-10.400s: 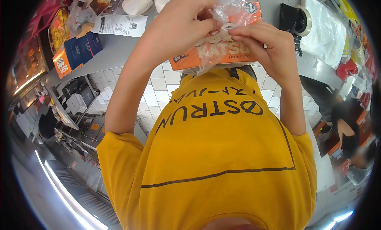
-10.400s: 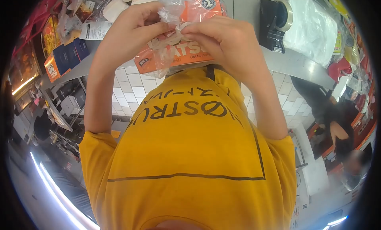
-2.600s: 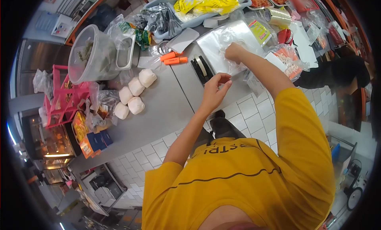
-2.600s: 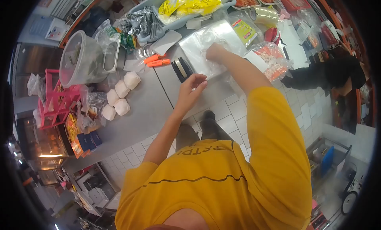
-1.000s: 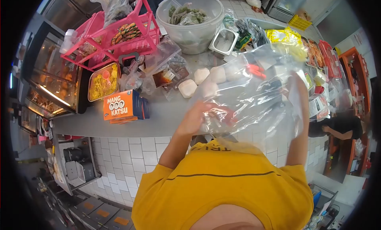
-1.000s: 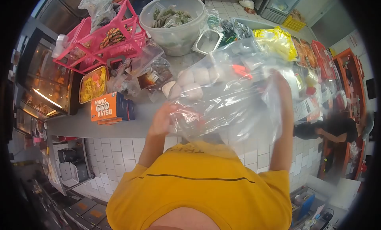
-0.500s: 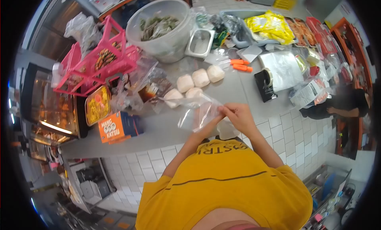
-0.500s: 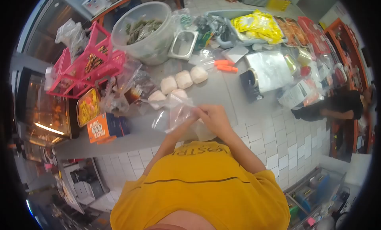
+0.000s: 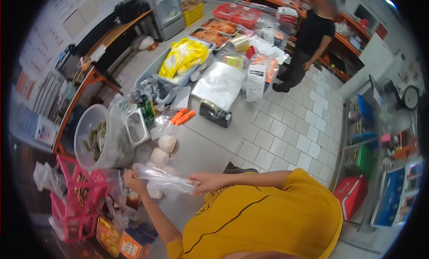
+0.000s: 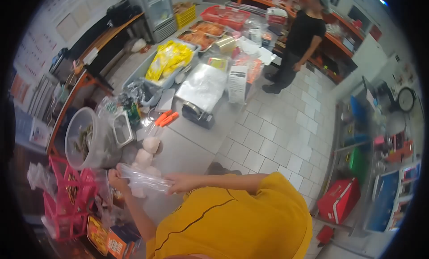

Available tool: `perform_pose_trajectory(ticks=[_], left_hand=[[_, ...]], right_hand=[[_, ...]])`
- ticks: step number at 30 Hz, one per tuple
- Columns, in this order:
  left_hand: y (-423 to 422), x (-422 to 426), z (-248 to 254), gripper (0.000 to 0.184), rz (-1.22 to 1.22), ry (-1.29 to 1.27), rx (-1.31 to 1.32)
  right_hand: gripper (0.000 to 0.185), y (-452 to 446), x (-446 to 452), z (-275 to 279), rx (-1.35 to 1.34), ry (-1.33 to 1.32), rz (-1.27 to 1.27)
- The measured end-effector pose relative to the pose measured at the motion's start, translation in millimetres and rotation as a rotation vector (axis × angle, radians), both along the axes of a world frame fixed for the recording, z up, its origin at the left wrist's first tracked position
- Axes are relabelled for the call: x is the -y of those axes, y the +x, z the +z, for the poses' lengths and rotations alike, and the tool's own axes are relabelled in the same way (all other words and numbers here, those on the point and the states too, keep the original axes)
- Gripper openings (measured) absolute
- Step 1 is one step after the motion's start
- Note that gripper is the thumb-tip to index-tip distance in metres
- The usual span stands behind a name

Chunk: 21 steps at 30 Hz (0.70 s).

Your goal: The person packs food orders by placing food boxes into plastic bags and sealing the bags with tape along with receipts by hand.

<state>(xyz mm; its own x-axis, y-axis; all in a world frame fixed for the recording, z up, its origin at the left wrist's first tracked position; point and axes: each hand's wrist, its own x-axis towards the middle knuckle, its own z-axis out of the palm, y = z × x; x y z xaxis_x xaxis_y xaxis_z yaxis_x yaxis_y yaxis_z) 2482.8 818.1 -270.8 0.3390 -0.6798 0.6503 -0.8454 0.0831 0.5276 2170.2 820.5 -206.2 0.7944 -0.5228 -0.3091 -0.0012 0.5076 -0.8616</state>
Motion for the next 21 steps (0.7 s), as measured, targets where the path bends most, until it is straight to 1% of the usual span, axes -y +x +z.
perform_pose_trajectory(ticks=[1, 2, 3, 4, 5, 6, 7, 8, 10, 11, 13, 14, 16, 17, 18, 19, 20, 21], left_hand=[[1, 14, 13, 0.038, 0.073, -0.009, -0.012], [0, 22, 21, 0.040, 0.151, -0.012, -0.026], [1, 26, 22, 0.040, 0.133, -0.016, -0.031], [3, 32, 24, 0.033, 0.090, 0.055, -0.031], [5, 38, 29, 0.026, 0.049, 0.129, -0.026], [-13, 38, 53, 0.026, 0.034, 0.120, -0.018], [-54, 31, 88, 0.022, -0.033, -0.010, 0.169], [-91, 25, 108, 0.028, -0.098, -0.143, 0.352], [-129, 11, 108, 0.053, -0.371, -0.103, 0.362], [-135, 9, 90, 0.053, -0.378, -0.101, 0.361], [-138, 3, 41, 0.041, -0.454, -0.021, -0.194], [-125, -4, 39, 0.041, -0.457, -0.018, -0.190], [-91, -14, 49, 0.026, -0.424, 0.445, 0.337], [-85, -20, 69, 0.024, -0.452, 0.466, 0.507], [-79, -25, 93, 0.021, -0.473, 0.480, 0.678], [-50, -33, 100, 0.027, -0.285, 0.237, 0.663], [-17, -44, 105, 0.032, -0.099, -0.005, 0.644], [-4, -51, 119, 0.039, -0.014, 0.230, 0.294]], right_hand=[[0.018, 3, 0, 2, 0.054, -0.340, 0.024], [0.018, 3, 3, 9, 0.043, -0.344, 0.003], [0.019, 3, 10, 21, -0.047, -0.560, -0.021], [0.020, 1, 19, 30, -0.137, -0.781, -0.044], [0.020, -5, 26, 34, -0.138, -0.791, -0.062], [0.020, -13, 30, 37, -0.171, -0.827, -0.112], [0.019, -19, 36, 40, -0.207, -0.865, -0.163], [0.019, -21, 44, 43, -0.211, -0.876, -0.181], [0.018, -21, 51, 44, -0.177, -1.012, -0.219], [0.018, -21, 52, 47, -0.181, -1.008, -0.225], [0.008, -22, 56, 56, -0.135, -1.189, -0.132], [0.008, -29, 64, 53, -0.134, -1.187, -0.137], [0.008, -50, 74, 41, -0.473, -1.511, 0.100], [0.008, -58, 67, 41, -0.469, -1.510, 0.101], [0.005, -67, 61, 43, -0.401, -1.524, 0.092], [0.004, -75, 61, 48, -0.332, -1.546, 0.082], [0.004, -84, 66, 60, -0.322, -1.562, 0.080], [0.008, -94, 71, 77, -0.340, -1.514, 0.145]])
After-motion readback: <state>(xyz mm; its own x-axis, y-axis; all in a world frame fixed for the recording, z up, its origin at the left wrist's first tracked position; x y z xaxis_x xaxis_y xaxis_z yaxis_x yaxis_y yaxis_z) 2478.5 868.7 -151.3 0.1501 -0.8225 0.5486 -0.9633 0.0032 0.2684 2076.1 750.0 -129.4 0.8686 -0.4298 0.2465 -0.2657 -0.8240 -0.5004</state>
